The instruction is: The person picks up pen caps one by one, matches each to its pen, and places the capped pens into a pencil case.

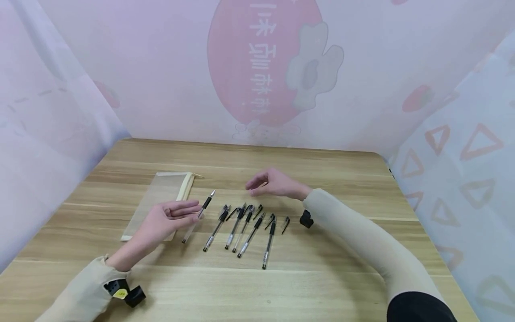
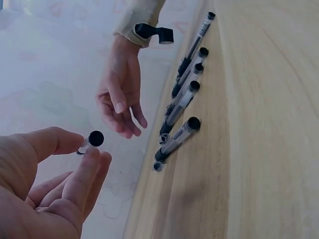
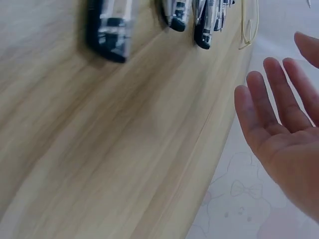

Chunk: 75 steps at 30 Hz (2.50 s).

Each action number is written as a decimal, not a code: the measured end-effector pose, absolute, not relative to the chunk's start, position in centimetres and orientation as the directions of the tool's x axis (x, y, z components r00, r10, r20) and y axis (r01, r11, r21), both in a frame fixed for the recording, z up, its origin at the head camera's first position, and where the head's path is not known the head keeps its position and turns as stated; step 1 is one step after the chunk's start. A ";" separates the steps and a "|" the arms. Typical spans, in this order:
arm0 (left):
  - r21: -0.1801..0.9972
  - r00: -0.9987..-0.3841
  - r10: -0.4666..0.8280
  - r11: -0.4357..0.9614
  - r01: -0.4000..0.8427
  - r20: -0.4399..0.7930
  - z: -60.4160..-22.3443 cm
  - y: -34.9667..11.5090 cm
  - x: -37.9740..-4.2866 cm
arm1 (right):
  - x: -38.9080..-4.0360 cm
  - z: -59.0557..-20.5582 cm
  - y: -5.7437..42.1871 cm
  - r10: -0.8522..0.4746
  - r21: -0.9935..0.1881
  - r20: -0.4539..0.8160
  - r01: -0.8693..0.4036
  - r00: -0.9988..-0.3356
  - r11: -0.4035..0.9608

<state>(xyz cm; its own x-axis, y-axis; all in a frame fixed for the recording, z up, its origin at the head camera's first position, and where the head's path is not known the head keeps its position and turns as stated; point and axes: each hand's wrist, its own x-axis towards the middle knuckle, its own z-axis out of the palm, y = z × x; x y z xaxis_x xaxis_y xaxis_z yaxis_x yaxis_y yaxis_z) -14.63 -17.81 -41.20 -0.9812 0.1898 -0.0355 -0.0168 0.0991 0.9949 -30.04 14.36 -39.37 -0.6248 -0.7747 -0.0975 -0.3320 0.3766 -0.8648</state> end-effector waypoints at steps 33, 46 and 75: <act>0.962 -0.977 0.158 -0.207 -0.176 -0.145 -42.6 -17.8 -13.5 | -31.5 -41.9 5.2 -0.951 -0.795 -0.113 -0.548 -0.288 0.260; 0.961 -0.976 0.171 -0.217 -0.170 -0.134 -42.5 -17.5 -13.8 | -31.8 -42.2 5.1 -0.960 -0.765 -0.095 -0.598 -0.262 0.239; 0.961 -0.967 0.209 -0.204 -0.187 -0.144 -42.6 -16.9 -14.2 | -31.0 -41.1 7.9 -0.880 -0.758 0.004 -0.576 -0.476 0.307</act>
<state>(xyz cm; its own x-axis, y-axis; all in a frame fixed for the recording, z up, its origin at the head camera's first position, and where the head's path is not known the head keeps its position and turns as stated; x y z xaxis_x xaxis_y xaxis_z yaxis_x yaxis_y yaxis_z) -14.24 -16.86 -42.65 -0.9674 0.2086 -0.1437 -0.1868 -0.2040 0.9610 -30.97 7.91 -41.08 -0.4756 -0.8797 0.0044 -0.5756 0.3075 -0.7577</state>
